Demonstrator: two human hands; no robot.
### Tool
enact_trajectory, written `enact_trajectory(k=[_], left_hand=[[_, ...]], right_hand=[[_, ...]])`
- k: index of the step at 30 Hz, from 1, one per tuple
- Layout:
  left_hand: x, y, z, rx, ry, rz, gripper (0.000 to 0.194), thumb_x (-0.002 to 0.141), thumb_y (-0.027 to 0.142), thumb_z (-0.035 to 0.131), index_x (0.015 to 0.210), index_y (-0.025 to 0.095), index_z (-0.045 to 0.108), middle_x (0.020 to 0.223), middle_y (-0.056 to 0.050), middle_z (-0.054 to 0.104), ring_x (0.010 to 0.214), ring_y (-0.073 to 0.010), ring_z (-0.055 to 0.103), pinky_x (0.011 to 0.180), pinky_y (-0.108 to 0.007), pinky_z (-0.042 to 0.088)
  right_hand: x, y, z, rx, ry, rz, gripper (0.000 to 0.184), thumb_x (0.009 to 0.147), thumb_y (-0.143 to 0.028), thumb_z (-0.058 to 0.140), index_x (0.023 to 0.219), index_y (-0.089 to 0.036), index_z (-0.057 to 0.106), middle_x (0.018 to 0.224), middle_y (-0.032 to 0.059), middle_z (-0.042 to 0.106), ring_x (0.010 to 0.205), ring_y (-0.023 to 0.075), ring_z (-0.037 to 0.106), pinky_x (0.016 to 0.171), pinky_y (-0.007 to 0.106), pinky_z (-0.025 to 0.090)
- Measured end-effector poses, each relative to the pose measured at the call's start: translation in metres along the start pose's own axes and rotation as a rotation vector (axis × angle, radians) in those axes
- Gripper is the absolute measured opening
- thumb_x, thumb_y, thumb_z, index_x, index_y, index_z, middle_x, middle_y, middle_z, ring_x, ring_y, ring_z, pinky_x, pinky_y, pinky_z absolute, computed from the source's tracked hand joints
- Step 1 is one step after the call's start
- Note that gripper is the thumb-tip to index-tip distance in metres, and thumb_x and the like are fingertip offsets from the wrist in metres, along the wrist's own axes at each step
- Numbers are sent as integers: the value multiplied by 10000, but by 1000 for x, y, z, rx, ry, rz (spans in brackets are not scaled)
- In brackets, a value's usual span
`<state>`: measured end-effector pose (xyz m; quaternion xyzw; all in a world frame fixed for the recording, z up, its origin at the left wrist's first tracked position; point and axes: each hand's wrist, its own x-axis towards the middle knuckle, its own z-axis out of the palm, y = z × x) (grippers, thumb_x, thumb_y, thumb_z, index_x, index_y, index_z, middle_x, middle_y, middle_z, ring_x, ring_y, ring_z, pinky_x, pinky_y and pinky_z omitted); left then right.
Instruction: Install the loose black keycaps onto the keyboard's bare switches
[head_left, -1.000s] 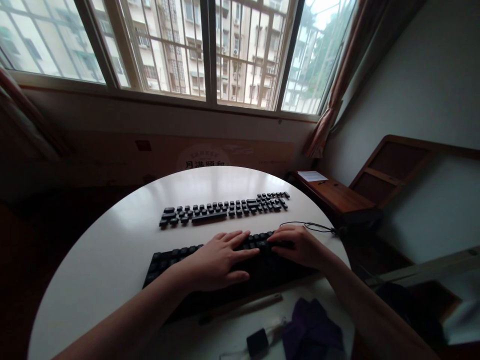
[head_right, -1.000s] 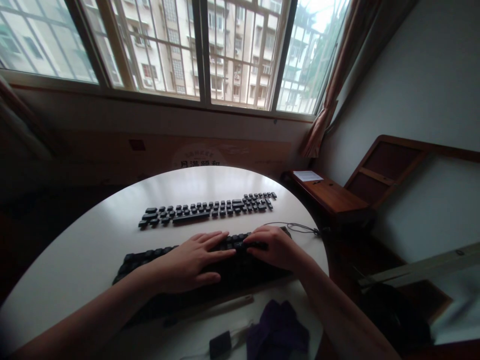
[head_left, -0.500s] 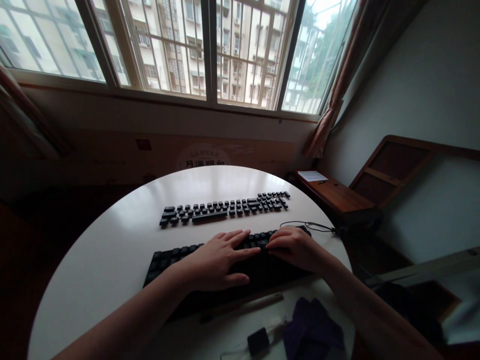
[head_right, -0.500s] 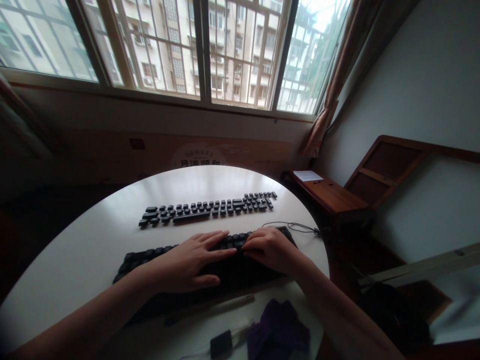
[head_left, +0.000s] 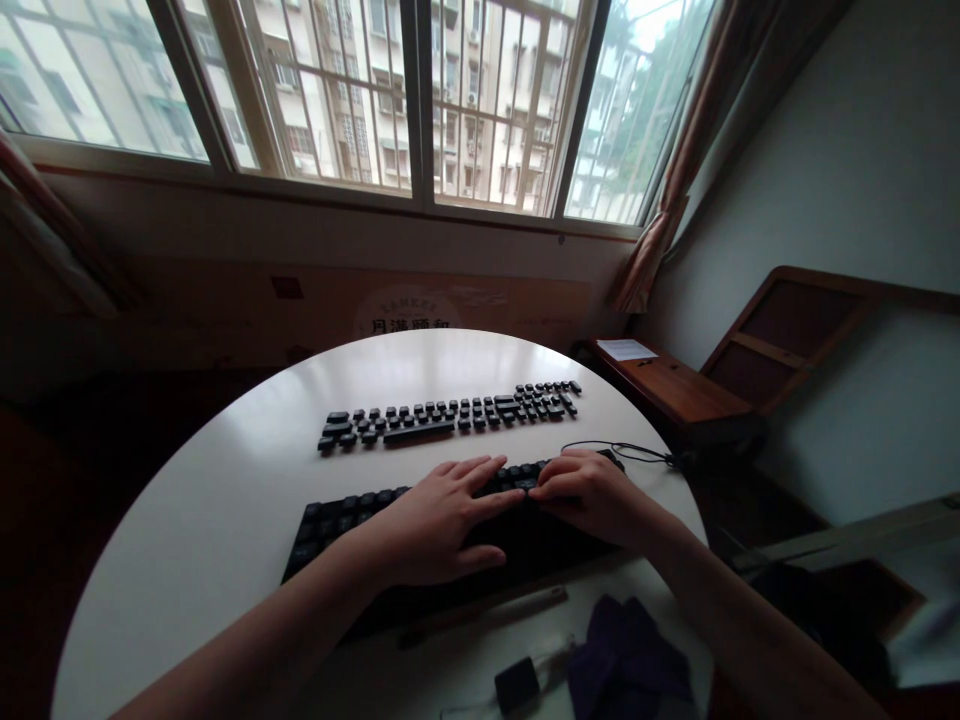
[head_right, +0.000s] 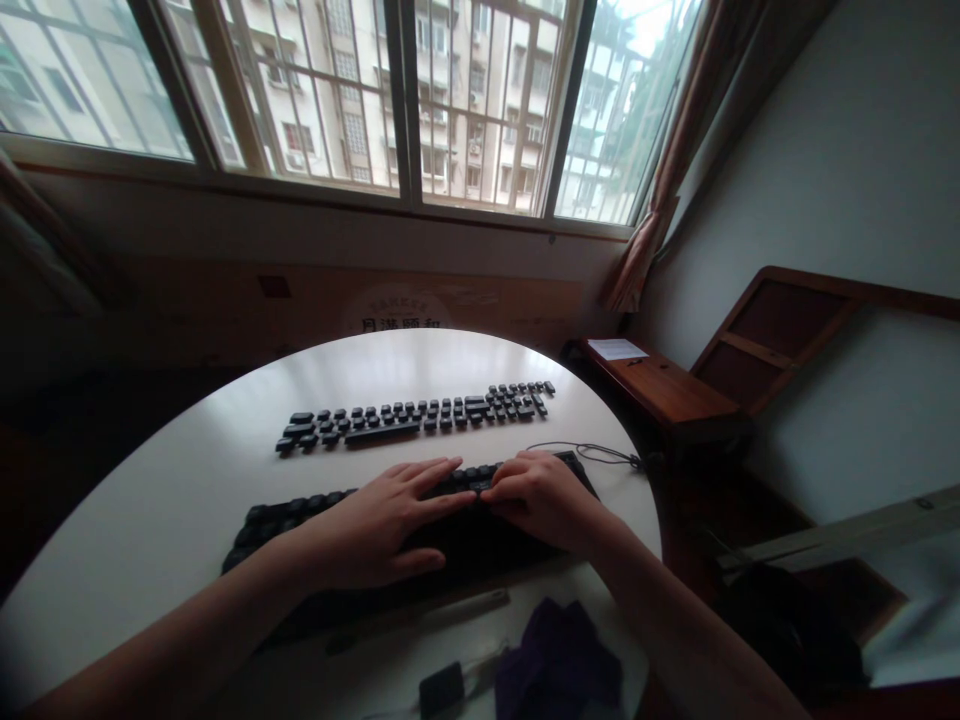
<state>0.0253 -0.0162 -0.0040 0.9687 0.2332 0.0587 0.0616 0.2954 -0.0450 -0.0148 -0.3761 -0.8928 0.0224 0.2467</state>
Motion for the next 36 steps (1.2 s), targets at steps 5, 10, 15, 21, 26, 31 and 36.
enact_trajectory(k=[5, 10, 15, 21, 26, 31, 36], left_hand=[[2, 4, 1, 8, -10, -5, 694, 909, 571, 568, 1525, 416, 287, 1633, -57, 213, 1437, -359, 317, 1138, -525, 282], [1, 5, 3, 5, -26, -14, 682, 916, 579, 553, 1524, 407, 296, 1634, -57, 213, 1440, -357, 313, 1138, -520, 286], [2, 9, 3, 7, -42, -39, 697, 919, 577, 550, 1534, 395, 278, 1623, -93, 234, 1440, -372, 310, 1126, -535, 291], [4, 10, 5, 19, -47, -48, 681, 926, 576, 540, 1531, 390, 290, 1628, -92, 215, 1433, -389, 315, 1115, -546, 295], [5, 11, 6, 34, -49, -51, 676, 930, 579, 529, 1532, 409, 272, 1625, -93, 227, 1437, -376, 313, 1115, -544, 297], [5, 12, 7, 19, -41, -54, 662, 930, 574, 530, 1525, 411, 289, 1627, -84, 224, 1436, -383, 313, 1110, -552, 298], [6, 12, 7, 2, -32, -58, 643, 931, 565, 534, 1515, 401, 318, 1614, -109, 256, 1433, -384, 320, 1106, -559, 300]], right_hand=[[0, 1, 1, -10, -8, 1, 83, 889, -249, 687, 866, -271, 764, 865, 20, 744, 745, 174, 644, 717, 319, 446], [0, 3, 0, 32, -22, 2, 94, 888, -229, 684, 899, -273, 766, 886, 14, 748, 770, 170, 656, 733, 308, 459], [-1, 6, 1, 73, -27, 17, 129, 866, -198, 698, 940, -274, 772, 906, 23, 752, 798, 176, 672, 744, 296, 482], [-3, 7, 0, 102, -37, 43, 144, 862, -183, 705, 953, -267, 777, 930, 27, 751, 818, 171, 674, 763, 286, 485], [-4, 6, -3, 102, -59, 41, 158, 860, -163, 700, 965, -258, 771, 931, 22, 746, 824, 167, 657, 761, 285, 477], [-3, 6, -3, 97, -61, 19, 162, 874, -149, 677, 960, -256, 763, 939, 27, 745, 818, 167, 652, 748, 285, 477], [-2, 3, -2, 62, -57, 4, 136, 898, -171, 658, 943, -250, 759, 934, 28, 743, 803, 169, 642, 744, 295, 467]])
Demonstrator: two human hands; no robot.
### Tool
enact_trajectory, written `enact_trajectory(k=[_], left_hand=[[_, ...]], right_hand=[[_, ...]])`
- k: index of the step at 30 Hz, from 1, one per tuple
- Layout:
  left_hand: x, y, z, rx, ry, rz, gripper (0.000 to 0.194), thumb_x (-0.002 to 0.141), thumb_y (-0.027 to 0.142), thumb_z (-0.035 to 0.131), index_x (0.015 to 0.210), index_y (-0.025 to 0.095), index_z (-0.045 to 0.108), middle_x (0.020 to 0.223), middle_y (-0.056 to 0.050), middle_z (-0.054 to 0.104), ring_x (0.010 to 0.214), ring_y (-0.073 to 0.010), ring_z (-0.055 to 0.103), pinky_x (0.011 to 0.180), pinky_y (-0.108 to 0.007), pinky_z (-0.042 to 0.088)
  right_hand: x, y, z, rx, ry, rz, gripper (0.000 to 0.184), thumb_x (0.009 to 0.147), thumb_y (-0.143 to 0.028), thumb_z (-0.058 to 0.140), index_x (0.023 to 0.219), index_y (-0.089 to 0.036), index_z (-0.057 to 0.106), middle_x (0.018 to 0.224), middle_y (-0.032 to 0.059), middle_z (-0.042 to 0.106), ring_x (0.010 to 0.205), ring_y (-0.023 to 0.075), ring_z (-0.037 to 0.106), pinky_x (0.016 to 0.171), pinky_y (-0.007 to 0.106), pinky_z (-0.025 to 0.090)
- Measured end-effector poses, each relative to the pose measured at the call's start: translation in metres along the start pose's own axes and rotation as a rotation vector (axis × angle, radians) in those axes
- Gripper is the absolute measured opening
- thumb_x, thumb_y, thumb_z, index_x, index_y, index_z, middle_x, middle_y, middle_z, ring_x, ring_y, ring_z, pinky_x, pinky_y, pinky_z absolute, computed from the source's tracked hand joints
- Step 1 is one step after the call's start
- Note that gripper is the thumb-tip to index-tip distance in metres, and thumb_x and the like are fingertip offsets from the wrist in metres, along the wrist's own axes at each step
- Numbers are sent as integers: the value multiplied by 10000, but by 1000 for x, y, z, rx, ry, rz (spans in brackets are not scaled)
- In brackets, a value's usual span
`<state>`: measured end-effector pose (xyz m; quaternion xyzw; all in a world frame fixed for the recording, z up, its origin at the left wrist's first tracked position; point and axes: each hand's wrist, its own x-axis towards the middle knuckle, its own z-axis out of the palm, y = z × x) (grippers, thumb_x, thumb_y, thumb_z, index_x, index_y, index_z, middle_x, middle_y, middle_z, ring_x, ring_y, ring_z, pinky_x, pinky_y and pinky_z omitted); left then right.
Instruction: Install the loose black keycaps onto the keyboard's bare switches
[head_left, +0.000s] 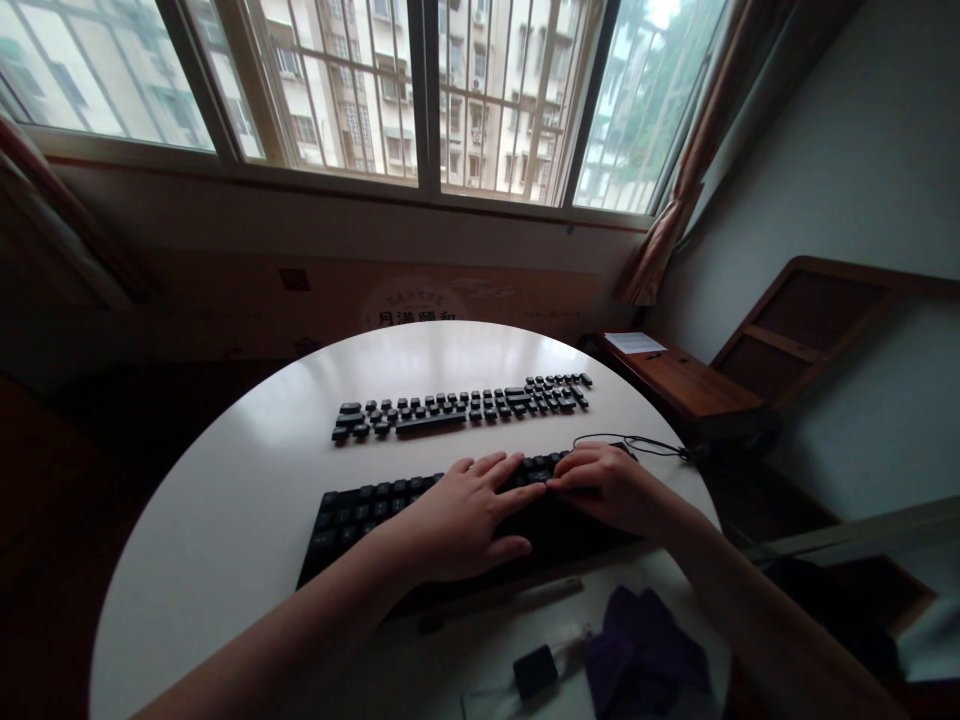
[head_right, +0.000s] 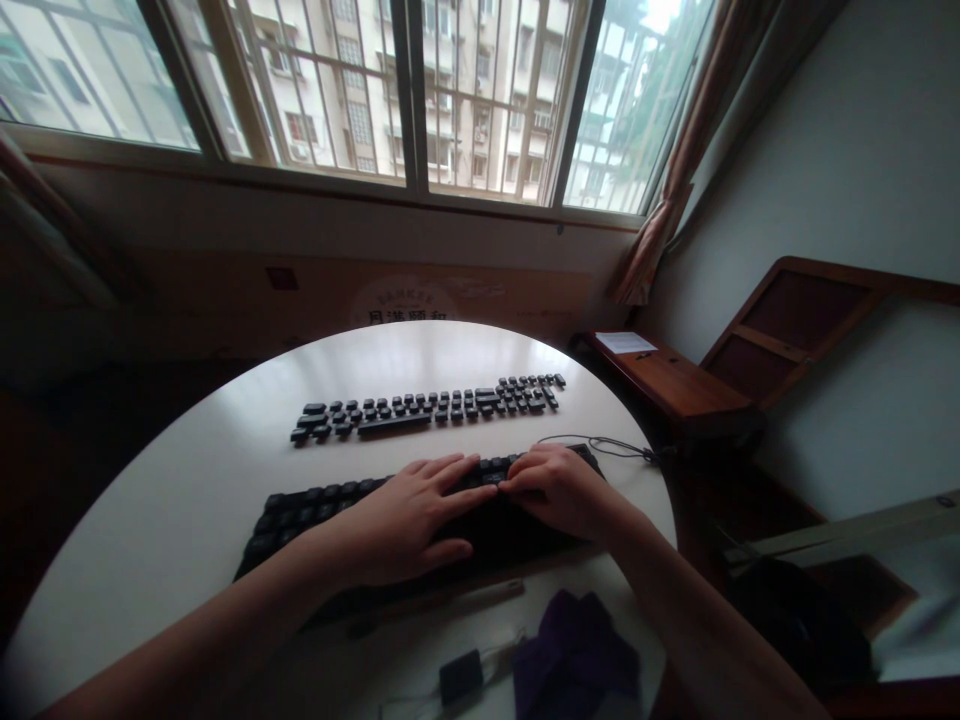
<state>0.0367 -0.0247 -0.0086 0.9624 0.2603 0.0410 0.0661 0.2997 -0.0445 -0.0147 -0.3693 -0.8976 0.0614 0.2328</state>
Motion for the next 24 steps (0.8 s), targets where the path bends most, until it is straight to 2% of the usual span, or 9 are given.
enact_trajectory(k=[10, 17, 24], left_hand=[[1, -4, -2, -26, 40, 19, 584, 941, 525, 538, 1485, 368, 394, 1589, -92, 327, 1398, -336, 393, 1114, -510, 333], [-1, -18, -8, -127, 58, -35, 484, 938, 459, 557, 1395, 302, 531, 1556, -94, 391, 1346, -329, 467, 1084, -482, 397], [-3, -25, -7, -173, 36, -66, 520, 913, 399, 600, 1407, 262, 512, 1509, -100, 460, 1334, -298, 482, 1086, -436, 401]], right_hand=[[0, 2, 2, 22, 5, -2, 146, 918, -187, 640, 973, -244, 761, 950, 33, 750, 812, 170, 658, 772, 303, 475], [-1, 4, 1, 56, 11, 11, 168, 888, -168, 673, 1012, -242, 759, 946, 30, 759, 812, 170, 672, 764, 300, 488], [0, 4, 1, 54, 28, 12, 161, 884, -180, 680, 1012, -245, 755, 961, 25, 760, 828, 165, 677, 770, 293, 497]])
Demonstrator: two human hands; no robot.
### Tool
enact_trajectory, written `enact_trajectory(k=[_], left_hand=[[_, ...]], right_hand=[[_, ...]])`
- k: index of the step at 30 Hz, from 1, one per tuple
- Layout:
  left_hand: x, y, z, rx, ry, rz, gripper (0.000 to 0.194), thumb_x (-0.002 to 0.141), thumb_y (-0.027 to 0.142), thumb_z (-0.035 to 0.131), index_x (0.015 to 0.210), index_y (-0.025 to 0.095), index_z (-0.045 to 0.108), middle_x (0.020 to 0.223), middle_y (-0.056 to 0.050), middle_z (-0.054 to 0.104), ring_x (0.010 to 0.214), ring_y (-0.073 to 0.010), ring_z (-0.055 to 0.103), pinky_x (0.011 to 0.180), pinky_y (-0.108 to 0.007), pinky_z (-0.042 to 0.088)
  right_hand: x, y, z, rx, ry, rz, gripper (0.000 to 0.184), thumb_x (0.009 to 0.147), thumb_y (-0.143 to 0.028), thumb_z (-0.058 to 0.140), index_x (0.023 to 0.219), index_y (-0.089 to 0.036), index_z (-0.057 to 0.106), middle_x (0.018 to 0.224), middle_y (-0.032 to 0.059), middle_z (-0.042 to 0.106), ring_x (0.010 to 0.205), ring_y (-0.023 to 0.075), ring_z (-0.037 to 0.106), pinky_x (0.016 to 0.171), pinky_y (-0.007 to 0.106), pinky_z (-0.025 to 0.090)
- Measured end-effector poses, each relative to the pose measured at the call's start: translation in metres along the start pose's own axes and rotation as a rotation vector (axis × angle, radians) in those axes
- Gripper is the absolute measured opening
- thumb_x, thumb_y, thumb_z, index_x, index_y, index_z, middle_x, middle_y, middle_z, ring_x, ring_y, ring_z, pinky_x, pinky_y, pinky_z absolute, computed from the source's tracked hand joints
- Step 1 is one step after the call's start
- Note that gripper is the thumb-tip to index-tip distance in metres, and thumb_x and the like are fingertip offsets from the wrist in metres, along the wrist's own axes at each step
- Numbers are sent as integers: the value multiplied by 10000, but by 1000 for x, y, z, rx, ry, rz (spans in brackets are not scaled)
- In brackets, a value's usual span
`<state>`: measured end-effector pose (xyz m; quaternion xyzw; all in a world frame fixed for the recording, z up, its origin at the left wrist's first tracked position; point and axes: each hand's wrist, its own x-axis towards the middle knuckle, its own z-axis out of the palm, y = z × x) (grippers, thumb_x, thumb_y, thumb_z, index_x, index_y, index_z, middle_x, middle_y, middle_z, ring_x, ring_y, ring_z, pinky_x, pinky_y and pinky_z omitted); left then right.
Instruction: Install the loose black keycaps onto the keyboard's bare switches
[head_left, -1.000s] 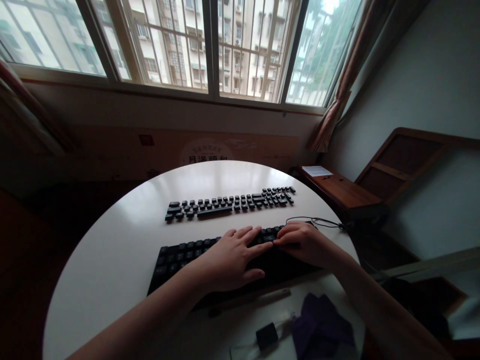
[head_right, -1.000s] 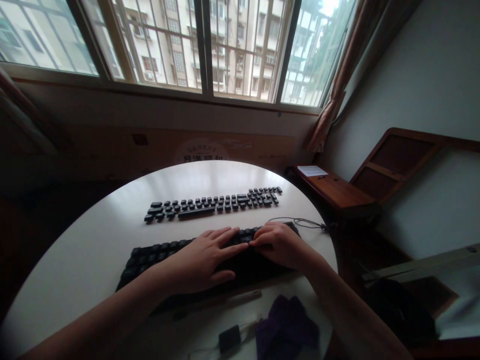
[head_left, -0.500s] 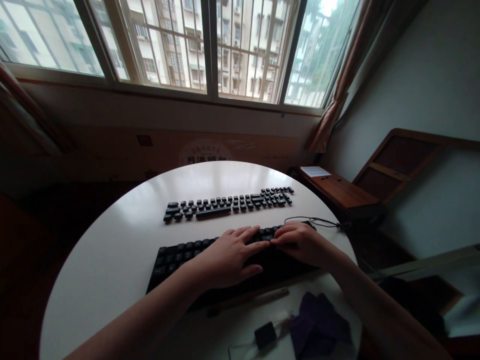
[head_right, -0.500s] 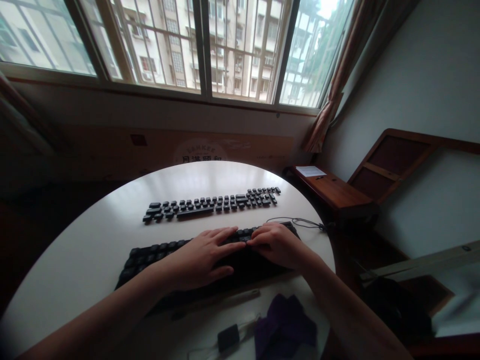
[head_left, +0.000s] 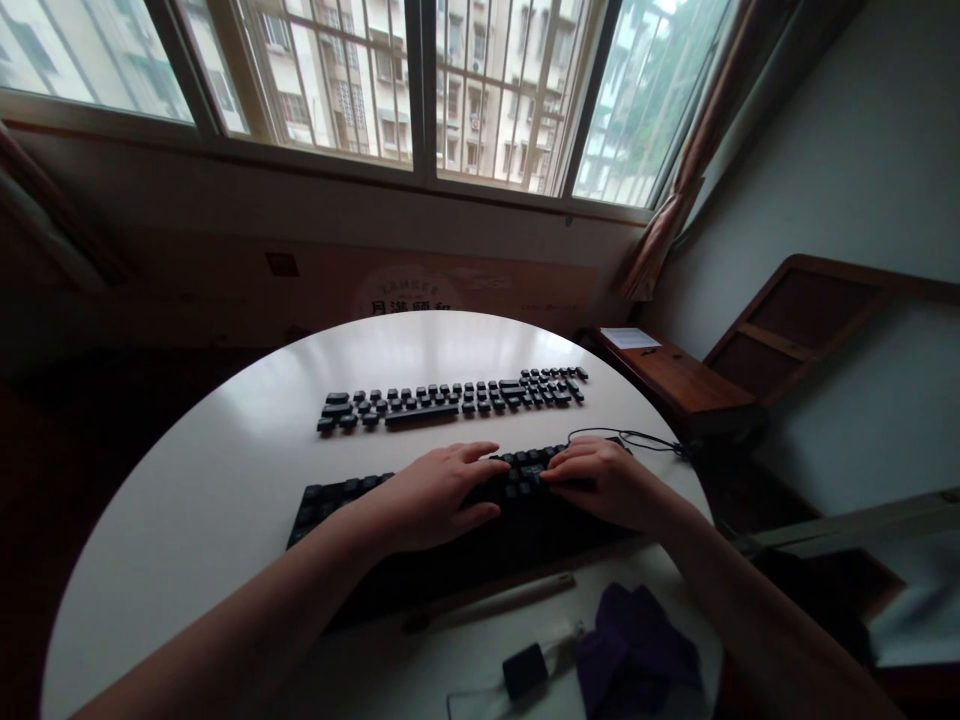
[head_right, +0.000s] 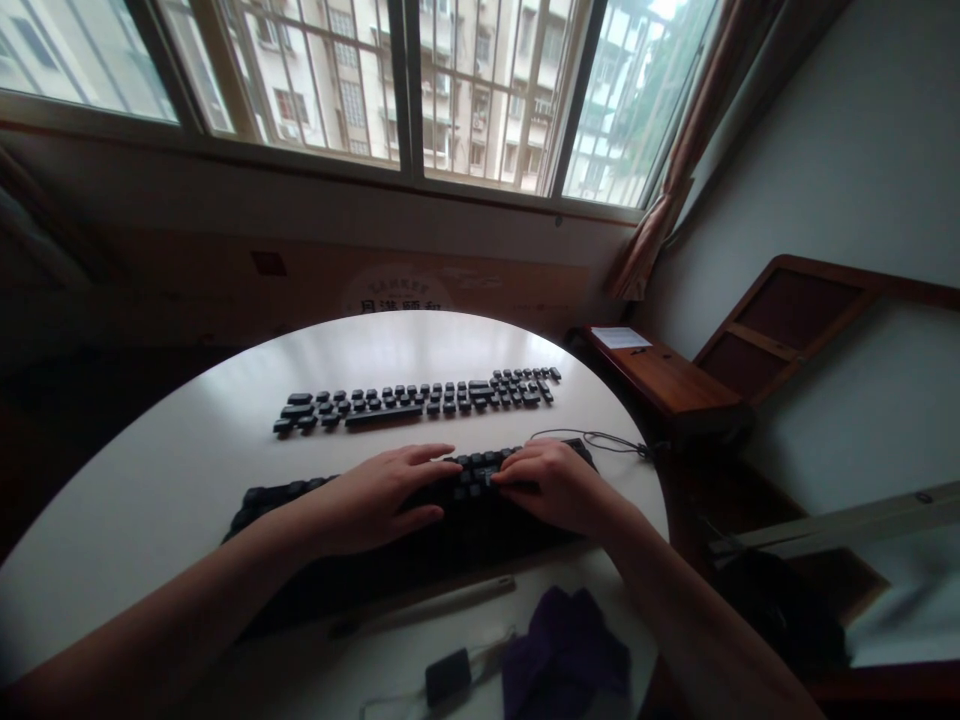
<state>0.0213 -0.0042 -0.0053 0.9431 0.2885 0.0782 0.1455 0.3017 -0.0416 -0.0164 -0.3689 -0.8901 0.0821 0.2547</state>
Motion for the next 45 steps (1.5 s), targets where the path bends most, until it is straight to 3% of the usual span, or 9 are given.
enact_trajectory(k=[9, 17, 27, 38, 45], left_hand=[[1, 0, 1, 11, -2, 3, 531, 903, 381, 615, 1408, 254, 511, 1504, -106, 466, 1325, -296, 492, 1080, -430, 410], [0, 0, 3, 45, 38, 42, 535, 892, 372, 625, 1400, 249, 513, 1495, -114, 475, 1304, -307, 512, 1066, -442, 421], [-1, 17, 8, 122, 92, 149, 523, 865, 359, 680, 1372, 338, 552, 1519, -93, 439, 1338, -352, 460, 1087, -527, 376], [1, 11, 13, 93, 97, 152, 502, 870, 382, 679, 1358, 367, 565, 1524, -74, 435, 1352, -351, 446, 1096, -536, 373], [2, 11, 12, 90, 101, 164, 514, 858, 356, 689, 1358, 357, 569, 1528, -81, 428, 1350, -361, 449, 1094, -547, 377]], right_hand=[[-2, -1, 1, 1, -14, -4, 164, 884, -188, 679, 1020, -242, 752, 957, 35, 760, 818, 164, 685, 766, 288, 486], [0, -8, 0, -128, -5, -67, 140, 935, -250, 617, 981, -247, 749, 887, 50, 749, 751, 173, 655, 733, 328, 448], [1, -14, -2, -174, -32, 3, 143, 868, -195, 683, 994, -250, 721, 912, 21, 748, 822, 185, 665, 790, 338, 440], [3, -18, -1, -225, -12, -23, 147, 935, -261, 620, 848, -248, 737, 884, 29, 740, 754, 177, 621, 732, 335, 433], [2, -20, 1, -216, -5, -16, 91, 882, -188, 654, 894, -236, 731, 911, 42, 749, 800, 193, 646, 771, 345, 460]])
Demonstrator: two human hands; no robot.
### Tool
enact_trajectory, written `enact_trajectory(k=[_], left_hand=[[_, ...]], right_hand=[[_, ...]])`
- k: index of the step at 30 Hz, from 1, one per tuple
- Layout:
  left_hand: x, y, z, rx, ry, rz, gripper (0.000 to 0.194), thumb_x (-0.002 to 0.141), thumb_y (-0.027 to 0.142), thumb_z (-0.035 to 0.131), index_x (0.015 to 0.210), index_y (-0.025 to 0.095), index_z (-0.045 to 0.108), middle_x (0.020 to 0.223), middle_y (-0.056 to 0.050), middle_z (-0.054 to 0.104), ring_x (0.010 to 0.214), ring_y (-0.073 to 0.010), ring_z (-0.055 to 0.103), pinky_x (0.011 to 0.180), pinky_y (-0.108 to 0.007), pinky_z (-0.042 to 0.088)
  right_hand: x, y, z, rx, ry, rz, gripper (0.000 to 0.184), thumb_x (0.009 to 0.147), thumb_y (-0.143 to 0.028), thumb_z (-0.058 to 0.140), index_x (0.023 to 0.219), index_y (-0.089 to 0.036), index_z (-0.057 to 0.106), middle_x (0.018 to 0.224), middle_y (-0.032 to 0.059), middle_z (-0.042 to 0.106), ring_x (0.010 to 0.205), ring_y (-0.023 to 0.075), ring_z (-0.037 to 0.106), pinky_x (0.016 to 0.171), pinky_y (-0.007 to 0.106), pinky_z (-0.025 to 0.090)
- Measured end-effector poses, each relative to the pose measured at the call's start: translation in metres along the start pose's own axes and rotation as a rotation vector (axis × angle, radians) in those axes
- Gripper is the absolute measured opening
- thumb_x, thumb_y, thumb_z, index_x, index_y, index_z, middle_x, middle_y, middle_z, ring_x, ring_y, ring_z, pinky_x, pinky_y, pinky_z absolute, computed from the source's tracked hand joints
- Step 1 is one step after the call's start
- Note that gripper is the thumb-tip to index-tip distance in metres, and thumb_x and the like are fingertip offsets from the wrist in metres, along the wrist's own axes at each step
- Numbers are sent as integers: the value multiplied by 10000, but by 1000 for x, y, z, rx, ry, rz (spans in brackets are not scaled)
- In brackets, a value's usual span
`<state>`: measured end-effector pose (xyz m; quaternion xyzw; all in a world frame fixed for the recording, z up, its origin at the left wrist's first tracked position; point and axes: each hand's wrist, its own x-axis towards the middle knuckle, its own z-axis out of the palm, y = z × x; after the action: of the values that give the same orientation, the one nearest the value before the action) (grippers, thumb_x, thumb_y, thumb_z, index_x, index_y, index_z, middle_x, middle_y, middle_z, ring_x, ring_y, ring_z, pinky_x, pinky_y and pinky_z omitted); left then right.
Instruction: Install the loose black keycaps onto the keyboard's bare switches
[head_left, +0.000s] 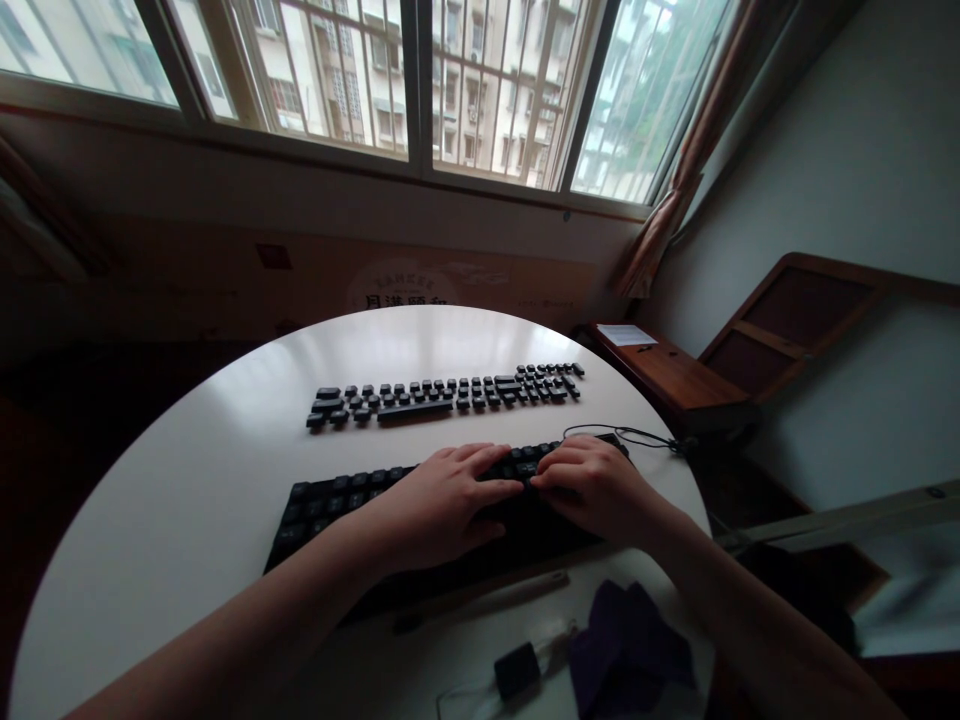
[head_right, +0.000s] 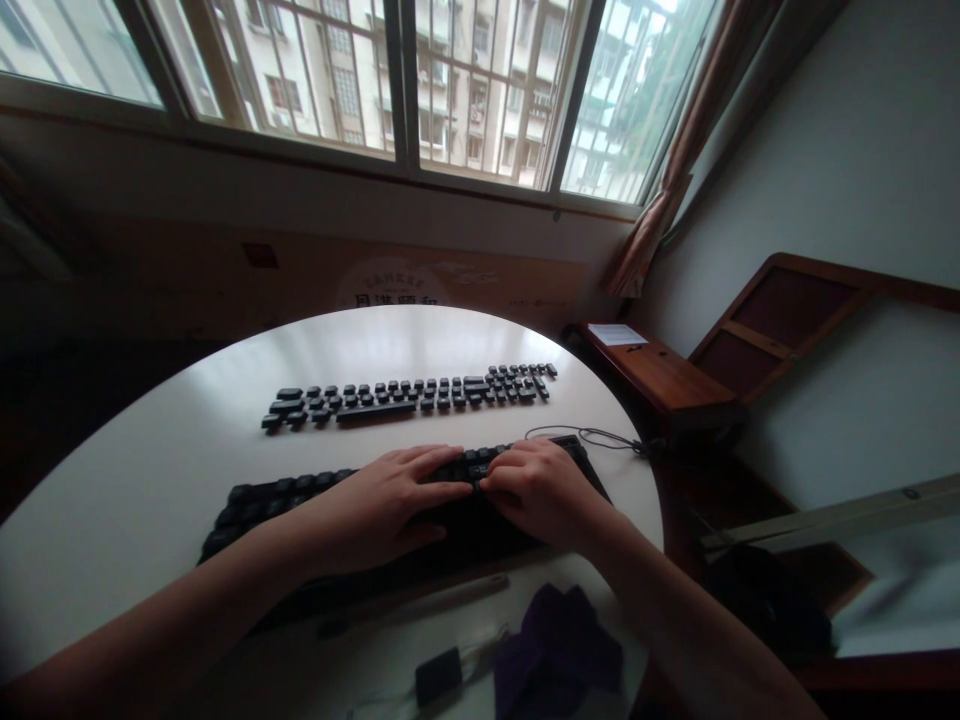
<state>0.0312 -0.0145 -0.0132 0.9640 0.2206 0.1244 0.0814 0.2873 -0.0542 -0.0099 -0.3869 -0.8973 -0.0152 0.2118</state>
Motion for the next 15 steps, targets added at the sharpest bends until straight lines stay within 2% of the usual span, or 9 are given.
enact_trajectory(k=[4, 8, 15], left_hand=[[0, 1, 0, 9, -15, -23, 501, 862, 350, 686, 1352, 352, 580, 1524, -98, 432, 1338, -360, 463, 1089, -541, 385], [-1, -1, 1, -11, -16, -30, 499, 861, 351, 690, 1348, 368, 582, 1525, -73, 434, 1334, -350, 467, 1089, -535, 385], [-1, -5, -1, -38, -36, -45, 489, 875, 374, 675, 1352, 399, 573, 1524, -57, 437, 1326, -345, 479, 1087, -519, 385]], right_hand=[[-3, 8, -3, 115, 35, 54, 119, 856, -192, 687, 952, -235, 743, 941, 41, 756, 842, 194, 670, 804, 342, 502], [-7, 19, -6, 204, 84, 122, 141, 845, -200, 702, 968, -239, 757, 942, 46, 759, 876, 199, 688, 816, 338, 538], [-9, 23, -2, 341, 46, 249, 138, 833, -265, 724, 959, -232, 772, 897, 52, 756, 814, 195, 695, 753, 308, 542]])
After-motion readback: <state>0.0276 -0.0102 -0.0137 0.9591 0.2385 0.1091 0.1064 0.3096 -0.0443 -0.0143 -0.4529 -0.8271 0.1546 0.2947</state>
